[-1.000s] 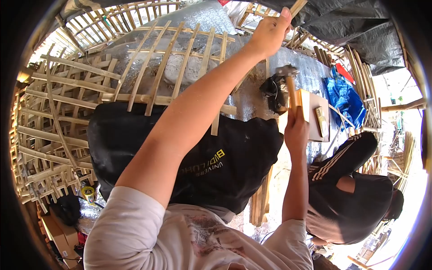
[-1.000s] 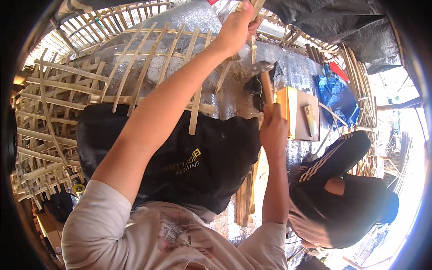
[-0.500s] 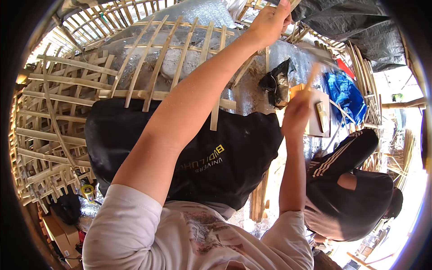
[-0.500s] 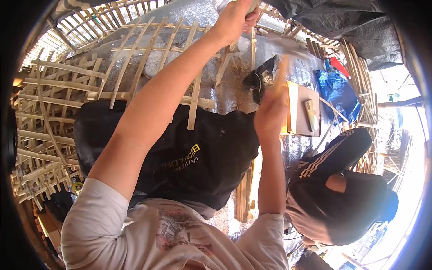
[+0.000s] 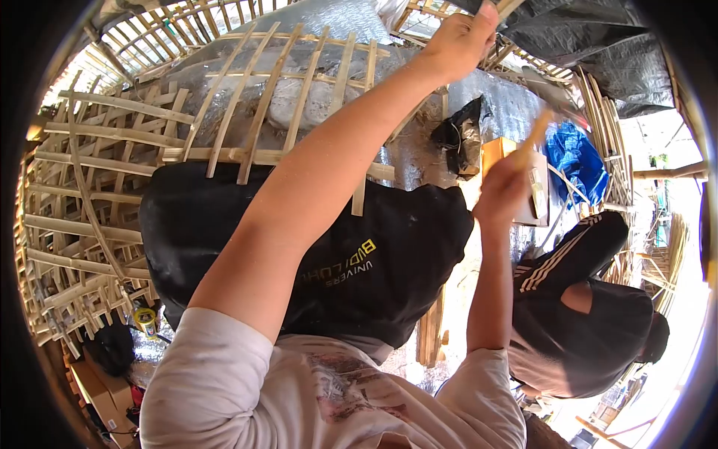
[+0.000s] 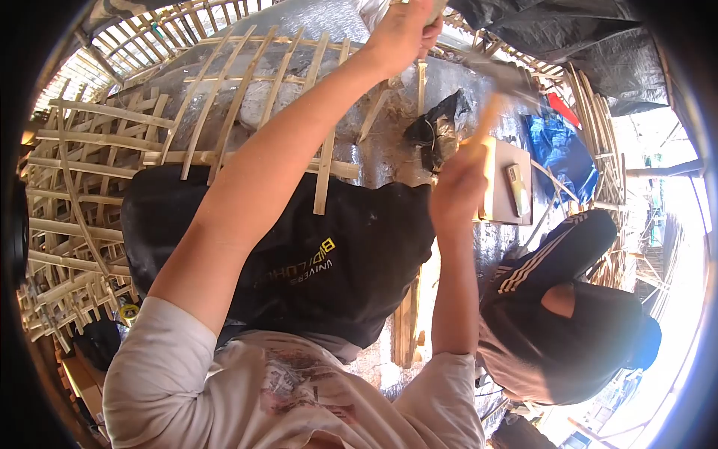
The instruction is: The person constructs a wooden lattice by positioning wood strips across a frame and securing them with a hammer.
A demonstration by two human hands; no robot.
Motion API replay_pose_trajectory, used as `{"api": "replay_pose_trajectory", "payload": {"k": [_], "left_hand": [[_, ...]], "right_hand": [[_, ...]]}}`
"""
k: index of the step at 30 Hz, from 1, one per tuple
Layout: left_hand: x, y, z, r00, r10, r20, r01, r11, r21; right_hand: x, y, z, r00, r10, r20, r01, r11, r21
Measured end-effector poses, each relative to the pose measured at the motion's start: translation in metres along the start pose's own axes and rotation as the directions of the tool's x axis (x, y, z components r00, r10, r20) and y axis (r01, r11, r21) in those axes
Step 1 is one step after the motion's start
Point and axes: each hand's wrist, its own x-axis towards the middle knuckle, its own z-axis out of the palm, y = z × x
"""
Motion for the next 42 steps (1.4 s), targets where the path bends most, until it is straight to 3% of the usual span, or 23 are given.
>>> {"api": "replay_pose_trajectory", "payload": {"k": [2,5,6,8,11,14,16,18,21,24,26,27,28,30,32,33,34,36,38,40,42], "left_hand": [[0.002,0.004,-0.006,0.994,0.072,-0.078,-0.068,0.997,0.046],[-0.003,0.009,-0.005,0.962,0.144,-0.233,-0.126,0.988,0.093],[-0.004,0.014,-0.008,0.966,0.139,-0.218,-0.119,0.988,0.101],[-0.01,0.016,-0.012,0.979,0.109,-0.174,-0.091,0.99,0.112],[-0.004,0.01,-0.006,0.978,0.164,-0.129,-0.146,0.979,0.14],[-0.002,0.006,0.001,0.97,0.186,-0.156,-0.167,0.978,0.128],[-0.001,0.007,-0.005,0.965,0.175,-0.194,-0.146,0.977,0.157],[-0.004,0.01,-0.013,0.964,0.163,-0.212,-0.129,0.978,0.164],[-0.003,0.012,-0.024,0.96,0.192,-0.202,-0.173,0.979,0.107],[-0.002,0.009,-0.02,0.976,0.124,-0.181,-0.114,0.992,0.062],[0.004,0.004,-0.013,0.976,0.155,-0.15,-0.139,0.984,0.111],[0.005,-0.001,-0.009,0.977,0.167,-0.135,-0.149,0.98,0.134],[0.004,-0.002,-0.007,0.967,0.195,-0.162,-0.17,0.973,0.155],[0.001,0.001,-0.008,0.942,0.257,-0.216,-0.213,0.955,0.208],[0.003,0.007,-0.013,0.952,0.238,-0.193,-0.204,0.962,0.181],[0.003,0.013,-0.014,0.957,0.225,-0.181,-0.194,0.965,0.175],[-0.002,0.013,-0.011,0.966,0.195,-0.168,-0.168,0.973,0.16],[0.0,0.008,-0.002,0.98,0.141,-0.141,-0.124,0.984,0.127],[0.004,0.002,0.005,0.989,0.126,-0.07,-0.121,0.99,0.07],[0.008,0.001,0.006,0.996,0.086,-0.037,-0.082,0.993,0.089],[0.015,-0.004,-0.002,0.998,0.061,0.003,-0.061,0.998,0.018]], "right_hand": [[-0.017,0.003,0.009,0.949,-0.163,0.27,0.202,0.972,-0.122],[-0.016,0.014,-0.008,0.974,0.057,0.221,0.007,0.961,-0.277],[-0.007,0.0,-0.019,0.971,0.146,0.189,-0.12,0.983,-0.14],[0.01,-0.013,-0.037,0.961,0.224,0.163,-0.223,0.975,-0.024],[0.024,-0.028,-0.04,0.965,0.235,0.115,-0.259,0.922,0.289],[-0.002,0.018,0.009,0.999,-0.04,0.018,0.04,0.999,-0.029],[-0.014,-0.004,0.012,0.948,-0.126,0.293,0.176,0.973,-0.151],[-0.015,-0.003,0.006,0.953,0.099,0.286,-0.048,0.982,-0.182],[0.003,0.001,-0.014,0.961,0.197,0.196,-0.166,0.973,-0.16],[0.018,-0.019,-0.025,0.948,0.262,0.18,-0.295,0.936,0.192],[0.013,-0.011,-0.005,0.97,0.234,0.063,-0.242,0.95,0.198],[0.006,-0.001,0.007,0.994,0.084,0.069,-0.079,0.995,-0.064],[-0.007,0.025,0.016,0.981,-0.086,0.171,0.135,0.945,-0.297],[-0.012,0.018,0.009,0.942,0.037,0.332,0.041,0.974,-0.222],[-0.003,0.021,-0.008,0.968,0.078,0.238,-0.022,0.973,-0.23],[0.002,0.017,-0.013,0.959,0.227,0.167,-0.215,0.973,-0.087],[0.008,0.02,-0.02,0.981,0.151,0.126,-0.147,0.988,-0.037],[0.019,-0.018,-0.028,0.932,0.341,0.121,-0.362,0.879,0.311],[0.009,0.015,-0.006,0.978,0.209,-0.016,-0.207,0.975,0.076],[-0.004,0.014,-0.002,0.958,0.041,0.284,0.02,0.978,-0.209],[-0.013,0.017,0.0,0.891,0.28,0.358,-0.247,0.959,-0.136]]}}
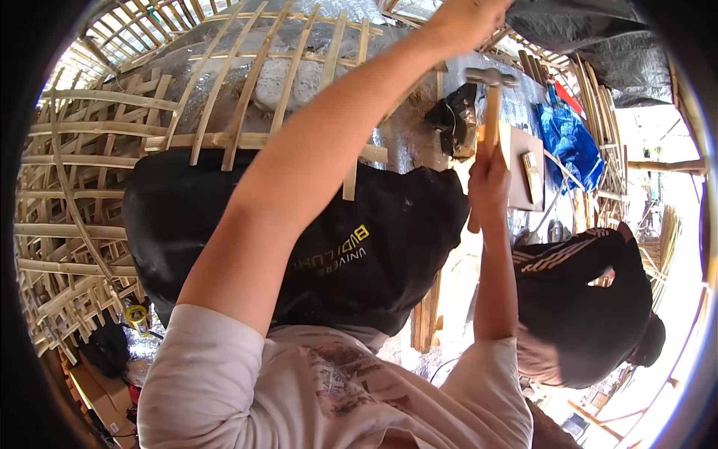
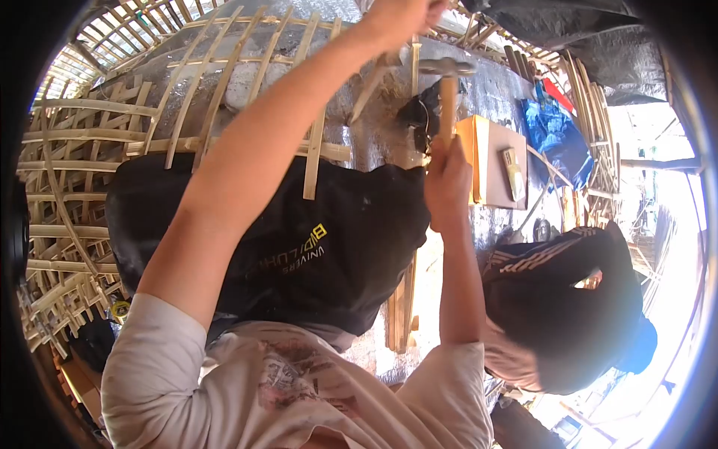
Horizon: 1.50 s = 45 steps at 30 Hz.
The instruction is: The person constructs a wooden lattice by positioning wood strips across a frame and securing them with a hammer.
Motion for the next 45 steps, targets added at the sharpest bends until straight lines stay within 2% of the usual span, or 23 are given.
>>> {"api": "replay_pose_trajectory", "payload": {"k": [1,2,4,5,8,9,12,13,16,19,22,25,28,31,34,37,40,43,45], "left_hand": [[0.004,-0.002,-0.005,0.998,-0.004,0.063,0.011,0.994,-0.111],[0.003,0.005,-0.01,0.999,0.025,0.035,-0.023,0.998,-0.058],[-0.01,0.02,-0.01,0.998,0.062,-0.012,-0.061,0.997,0.047],[-0.012,0.024,-0.007,0.999,0.045,-0.023,-0.045,0.998,-0.033],[-0.008,0.041,-0.005,0.996,0.094,-0.003,-0.094,0.996,-0.012],[-0.008,0.048,-0.003,0.998,0.055,-0.011,-0.056,0.997,-0.062],[-0.01,0.063,-0.003,0.98,0.2,0.01,-0.198,0.977,-0.076],[-0.012,0.068,0.0,0.985,0.174,-0.015,-0.174,0.976,-0.134],[-0.015,0.064,-0.004,0.977,0.204,0.065,-0.188,0.962,-0.195],[-0.027,0.059,0.001,0.983,0.161,0.088,-0.139,0.967,-0.215],[-0.036,0.058,0.012,0.971,0.239,-0.015,-0.238,0.957,-0.168],[-0.042,0.058,0.022,0.988,0.151,-0.042,-0.156,0.956,-0.246],[-0.04,0.036,0.032,0.952,0.297,-0.069,-0.305,0.936,-0.175],[-0.046,0.051,0.036,0.974,0.223,-0.03,-0.225,0.954,-0.197],[-0.044,0.049,0.039,0.971,0.239,0.001,-0.236,0.959,-0.159],[-0.042,0.034,0.045,0.963,0.264,0.06,-0.243,0.94,-0.238],[-0.036,0.032,0.048,0.961,0.241,0.134,-0.178,0.912,-0.369],[-0.037,0.052,0.057,0.938,0.345,0.012,-0.345,0.938,-0.034],[-0.04,0.077,0.06,0.968,0.249,0.003,-0.248,0.965,-0.08]], "right_hand": [[-0.002,0.009,-0.007,0.996,-0.001,-0.086,-0.004,0.998,-0.058],[-0.004,0.003,-0.02,0.991,-0.012,-0.134,0.004,0.998,-0.057],[-0.011,0.006,-0.035,0.984,0.082,-0.158,-0.07,0.994,0.083],[-0.012,0.012,-0.039,0.985,0.068,-0.161,-0.047,0.99,0.132],[-0.027,0.018,-0.045,0.976,0.202,-0.081,-0.159,0.916,0.369],[-0.031,0.019,-0.045,0.971,0.233,-0.045,-0.198,0.9,0.389],[-0.043,0.026,-0.041,0.973,0.229,-0.01,-0.209,0.905,0.37],[-0.048,0.026,-0.039,0.968,0.251,0.011,-0.236,0.891,0.388],[-0.056,0.029,-0.033,0.97,0.24,0.024,-0.229,0.884,0.408],[-0.061,0.032,-0.032,0.961,0.277,0.022,-0.263,0.878,0.4],[-0.064,0.032,-0.034,0.961,0.275,0.017,-0.258,0.879,0.401],[-0.068,0.034,-0.037,0.969,0.249,0.009,-0.231,0.887,0.4],[-0.069,0.036,-0.037,0.964,0.265,0.018,-0.248,0.874,0.418],[-0.071,0.037,-0.037,0.96,0.279,0.039,-0.268,0.864,0.427],[-0.073,0.038,-0.039,0.962,0.271,0.031,-0.26,0.874,0.41],[-0.073,0.046,-0.039,0.969,0.248,0.008,-0.228,0.878,0.42],[-0.075,0.048,-0.04,0.971,0.24,0.013,-0.221,0.874,0.433],[-0.077,0.054,-0.038,0.965,0.263,0.006,-0.241,0.876,0.417],[-0.077,0.054,-0.037,0.961,0.275,0.016,-0.252,0.856,0.451]]}}
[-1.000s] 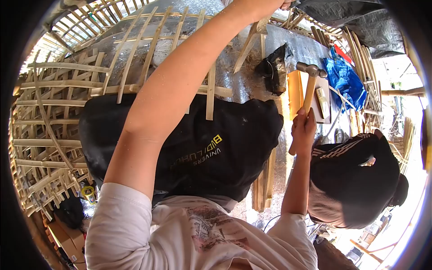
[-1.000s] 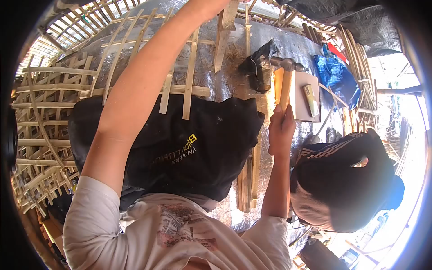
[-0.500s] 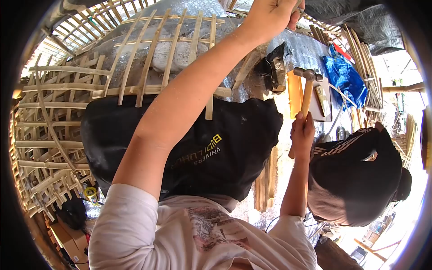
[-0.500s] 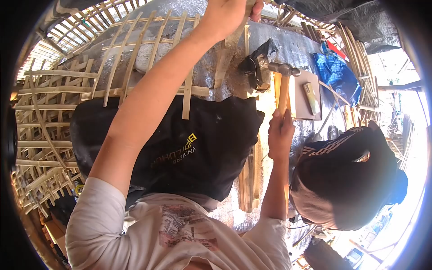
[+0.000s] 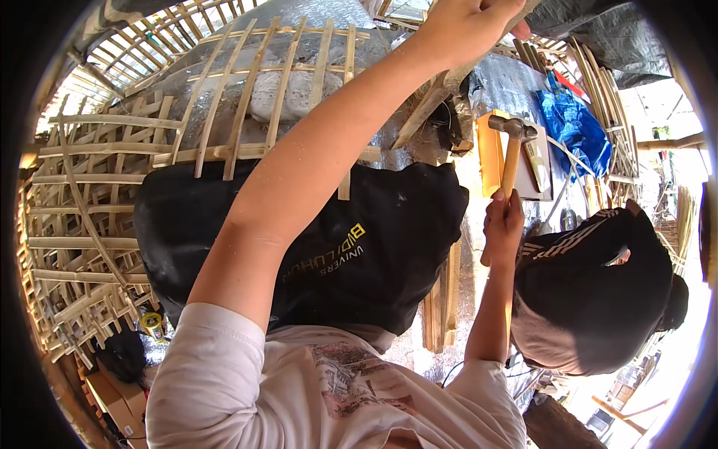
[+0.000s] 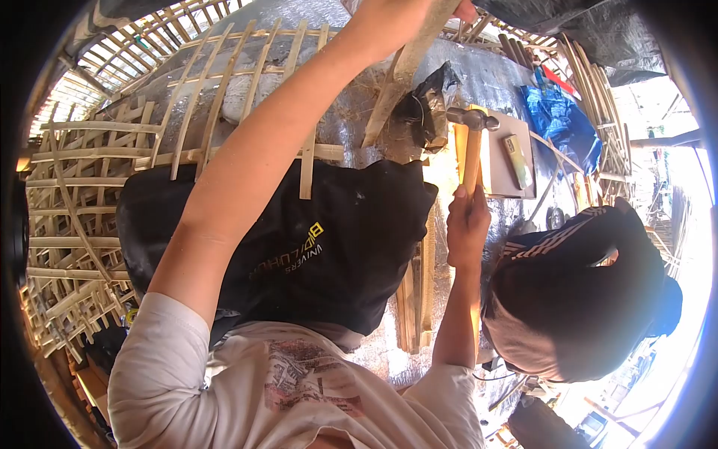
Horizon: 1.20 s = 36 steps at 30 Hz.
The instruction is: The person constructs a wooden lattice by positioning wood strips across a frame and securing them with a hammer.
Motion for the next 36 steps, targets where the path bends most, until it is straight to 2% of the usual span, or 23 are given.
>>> {"api": "replay_pose_trajectory", "payload": {"k": [4,7,10,13,16,19,22,23,25,26,29,30,31,33,35,36], "left_hand": [[0.01,-0.005,0.001,0.995,-0.101,0.001,0.1,0.978,-0.185],[0.018,-0.016,-0.008,0.965,-0.152,0.215,0.194,0.962,-0.191],[0.015,-0.017,0.0,0.973,-0.186,0.136,0.211,0.957,-0.199],[0.013,-0.017,0.009,0.984,-0.169,0.062,0.178,0.964,-0.198],[0.013,-0.028,0.024,0.987,-0.162,0.025,0.163,0.968,-0.191],[0.011,-0.034,0.033,0.993,-0.09,0.076,0.096,0.991,-0.091],[0.017,-0.042,0.039,0.993,-0.099,0.068,0.108,0.985,-0.137],[0.017,-0.04,0.04,0.992,-0.116,0.051,0.122,0.983,-0.136],[0.019,-0.038,0.038,0.986,-0.144,0.087,0.155,0.978,-0.139],[0.02,-0.037,0.036,0.982,-0.16,0.104,0.174,0.975,-0.141],[0.024,-0.035,0.033,0.957,-0.239,0.163,0.259,0.959,-0.118],[0.024,-0.042,0.032,0.961,-0.227,0.155,0.245,0.964,-0.107],[0.027,-0.049,0.03,0.967,-0.209,0.149,0.224,0.97,-0.094],[0.033,-0.048,0.03,0.976,-0.167,0.138,0.181,0.979,-0.092],[0.033,-0.048,0.03,0.987,-0.126,0.104,0.138,0.983,-0.119],[0.031,-0.044,0.023,0.986,-0.106,0.131,0.112,0.993,-0.039]], "right_hand": [[0.0,-0.002,0.001,1.0,0.005,0.003,-0.005,0.999,0.037],[0.0,-0.005,0.001,1.0,-0.015,-0.003,0.015,1.0,-0.013],[0.004,-0.001,-0.002,0.982,-0.188,-0.009,0.181,0.96,-0.211],[0.004,-0.024,-0.001,0.964,-0.26,0.048,0.261,0.906,-0.333],[0.006,-0.044,0.002,0.939,-0.337,0.075,0.339,0.86,-0.382],[0.008,-0.066,0.006,0.879,-0.468,0.089,0.463,0.796,-0.391],[0.005,-0.078,0.003,0.855,-0.515,0.06,0.481,0.745,-0.462],[0.002,-0.083,0.002,0.873,-0.486,0.035,0.447,0.771,-0.454],[-0.005,-0.088,0.0,0.906,-0.423,-0.009,0.377,0.817,-0.437],[-0.004,-0.087,0.001,0.877,-0.48,-0.029,0.419,0.793,-0.442],[0.004,-0.063,0.013,0.894,-0.438,-0.093,0.34,0.799,-0.496],[0.012,-0.048,0.016,0.91,-0.415,0.002,0.345,0.755,-0.558],[0.016,-0.041,0.014,0.839,-0.514,0.177,0.51,0.633,-0.583],[0.01,-0.043,0.009,0.894,-0.383,0.232,0.445,0.701,-0.557],[0.004,-0.051,0.002,0.925,-0.371,0.08,0.351,0.757,-0.551],[-0.002,-0.056,-0.002,0.939,-0.343,0.006,0.29,0.786,-0.545]]}}
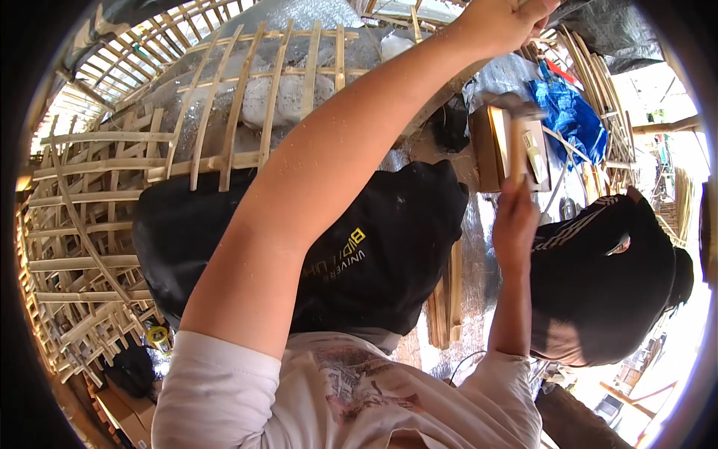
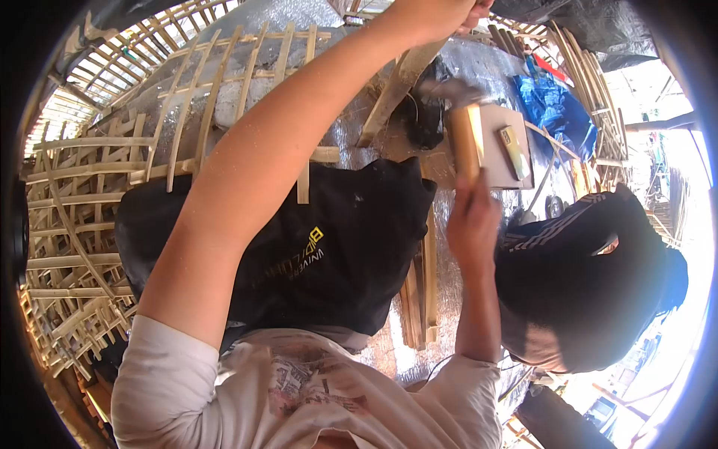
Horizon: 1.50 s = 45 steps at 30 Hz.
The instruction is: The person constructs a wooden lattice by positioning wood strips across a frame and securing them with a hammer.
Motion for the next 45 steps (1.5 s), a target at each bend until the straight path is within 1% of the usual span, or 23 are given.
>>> {"api": "replay_pose_trajectory", "payload": {"k": [2,4,7,8,13,14,17,19,20,22,23,25,26,27,29,30,33,34,35,38,40,41,45], "left_hand": [[-0.003,0.006,-0.002,0.997,-0.073,0.023,0.075,0.995,-0.07],[-0.003,0.004,0.003,0.994,-0.102,0.04,0.106,0.989,-0.102],[-0.002,-0.001,0.013,0.996,-0.089,0.031,0.091,0.993,-0.08],[-0.005,0.003,0.012,0.996,-0.076,0.055,0.082,0.991,-0.103],[-0.004,0.0,0.005,0.998,-0.054,0.026,0.055,0.997,-0.057],[-0.005,0.001,0.006,0.999,-0.045,0.019,0.046,0.998,-0.038],[-0.003,0.004,0.009,1.0,0.004,0.014,-0.005,1.0,0.022],[-0.003,0.003,0.009,0.999,0.014,0.031,-0.014,1.0,-0.01],[-0.002,0.004,0.005,1.0,-0.009,0.016,0.008,0.996,0.09],[0.003,0.004,-0.007,0.999,-0.043,-0.026,0.049,0.956,0.288],[0.004,0.002,-0.008,0.998,-0.052,-0.034,0.058,0.979,0.197],[0.007,-0.001,-0.015,0.996,-0.061,-0.065,0.062,0.998,0.024],[0.007,-0.003,-0.02,0.997,-0.07,-0.038,0.069,0.997,-0.039],[0.002,-0.002,-0.02,0.996,-0.065,-0.065,0.065,0.998,-0.013],[0.003,0.001,-0.018,0.994,-0.027,-0.105,0.031,0.999,0.042],[0.001,0.005,-0.015,0.989,-0.134,-0.063,0.136,0.99,0.026],[0.0,-0.003,-0.006,0.999,-0.024,-0.045,0.025,1.0,0.013],[0.001,-0.005,-0.006,1.0,0.011,-0.02,-0.011,1.0,0.023],[0.001,-0.003,-0.008,0.999,0.015,-0.045,-0.013,0.999,0.047],[-0.005,0.007,-0.011,0.998,-0.031,-0.046,0.04,0.981,0.192],[-0.001,0.005,-0.011,0.994,0.075,-0.076,-0.06,0.98,0.188],[-0.003,0.001,-0.005,0.99,0.118,-0.081,-0.102,0.979,0.175],[-0.003,-0.001,0.002,0.999,0.034,-0.007,-0.031,0.973,0.228]], "right_hand": [[0.01,-0.011,-0.011,0.99,0.084,-0.11,-0.047,0.952,0.303],[0.022,-0.018,-0.015,0.976,0.167,-0.142,-0.048,0.795,0.604],[0.022,0.021,0.03,0.985,0.051,-0.165,-0.007,0.966,0.257],[0.018,0.023,0.034,0.964,-0.26,-0.05,0.257,0.964,-0.072],[0.004,-0.002,0.006,0.997,-0.05,0.053,0.051,0.999,-0.008],[0.009,-0.011,-0.003,0.999,0.033,0.017,-0.034,0.997,0.063],[0.019,-0.017,-0.013,0.99,0.107,-0.096,-0.053,0.894,0.444],[0.018,0.012,0.015,0.985,-0.003,-0.174,0.044,0.971,0.233],[0.016,0.027,0.029,0.977,-0.063,-0.202,0.087,0.989,0.117],[0.013,0.023,0.038,0.945,-0.318,-0.076,0.313,0.947,-0.073],[0.008,0.017,0.037,0.986,-0.163,0.027,0.163,0.987,-0.006],[0.002,0.013,0.022,0.999,0.004,0.046,-0.004,1.0,0.002],[0.004,0.015,0.02,0.979,-0.127,-0.16,0.135,0.99,0.046],[0.005,0.008,0.007,0.989,0.127,-0.073,-0.107,0.965,0.238],[0.016,-0.019,-0.005,0.972,0.154,-0.177,-0.001,0.758,0.652],[0.021,-0.031,-0.009,0.968,0.199,-0.155,-0.02,0.674,0.739],[0.024,0.024,0.039,0.961,-0.028,-0.274,0.098,0.964,0.247],[0.02,0.016,0.041,0.932,-0.326,-0.161,0.321,0.945,-0.055],[0.014,0.007,0.04,0.988,-0.141,0.068,0.143,0.989,-0.035],[-0.005,0.027,0.059,0.989,-0.14,0.045,0.137,0.989,0.062],[-0.013,0.023,0.044,0.997,0.011,0.081,-0.013,1.0,0.028],[-0.006,0.005,0.031,0.998,-0.015,0.054,0.013,0.999,0.035],[0.015,-0.016,0.018,0.997,0.034,-0.076,-0.016,0.976,0.216]]}}
